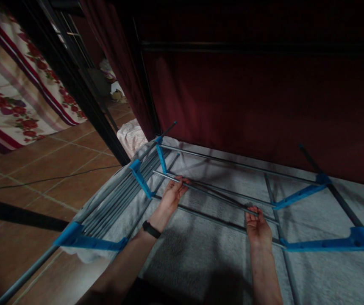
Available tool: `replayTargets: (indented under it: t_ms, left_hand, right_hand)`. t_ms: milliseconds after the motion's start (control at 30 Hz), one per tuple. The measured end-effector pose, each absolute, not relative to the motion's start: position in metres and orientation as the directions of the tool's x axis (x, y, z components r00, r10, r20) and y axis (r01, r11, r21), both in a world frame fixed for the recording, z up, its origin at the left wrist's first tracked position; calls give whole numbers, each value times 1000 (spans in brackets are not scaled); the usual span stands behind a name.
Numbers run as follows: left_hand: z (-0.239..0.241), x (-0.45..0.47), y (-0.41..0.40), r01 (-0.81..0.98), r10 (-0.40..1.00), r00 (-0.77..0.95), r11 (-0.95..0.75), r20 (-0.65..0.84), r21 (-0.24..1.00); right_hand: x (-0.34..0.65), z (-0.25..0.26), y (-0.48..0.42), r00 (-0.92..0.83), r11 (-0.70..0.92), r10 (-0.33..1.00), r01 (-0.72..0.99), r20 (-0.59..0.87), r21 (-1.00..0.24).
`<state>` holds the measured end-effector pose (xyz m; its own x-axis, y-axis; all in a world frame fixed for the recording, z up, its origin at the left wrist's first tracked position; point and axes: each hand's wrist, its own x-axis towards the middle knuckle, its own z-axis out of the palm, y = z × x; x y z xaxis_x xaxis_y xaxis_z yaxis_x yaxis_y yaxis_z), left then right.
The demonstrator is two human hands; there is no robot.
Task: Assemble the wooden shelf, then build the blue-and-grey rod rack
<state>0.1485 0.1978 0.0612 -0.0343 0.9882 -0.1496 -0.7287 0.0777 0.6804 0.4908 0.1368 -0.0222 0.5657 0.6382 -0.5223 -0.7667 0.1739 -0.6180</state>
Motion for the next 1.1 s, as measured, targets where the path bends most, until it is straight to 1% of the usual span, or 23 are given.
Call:
replayTargets:
  t_ms: [133, 267, 467, 567, 667, 733, 800, 900, 1100]
  left_hand:
    - [73, 153, 196, -702, 993, -2, 82, -118, 708]
    - [84, 158, 191, -686, 993, -15, 73, -115, 723]
    - [102, 167, 188, -641, 998, -19, 31, -57, 767]
    - [109, 167, 188, -631, 998, -23, 30, -57, 775]
    - [112, 165, 187, -631, 998, -30, 27, -59, 775]
    - [112, 162, 184, -629, 998, -36, 22, -57, 777]
    - [109, 158, 180, -634, 996, -49, 25, -72, 773]
    - [99, 150, 170, -659, 992, -62, 45, -114, 750]
    - [76, 135, 148, -702, 976, -35, 128, -213, 701]
  right_hand:
    - [488, -19, 136, 582, 194, 643, -752, -498, -630]
    - [488, -17, 135, 577, 199, 645, -760, -501, -619]
    - [488, -17, 135, 549, 185, 660, -780, -512, -598]
    - [487, -16, 135, 546, 183, 664, -781, -510, -598]
    - [486, -13, 131, 518, 179, 691, -799, -505, -574]
    - [485, -11, 127, 484, 177, 733, -814, -478, -553]
    - [485, -9, 120, 463, 180, 776, -814, -429, -552]
    - [485, -8, 108, 459, 190, 807, -797, -372, -573]
    - [485, -10, 78, 415, 147, 827, -811, -380, -566]
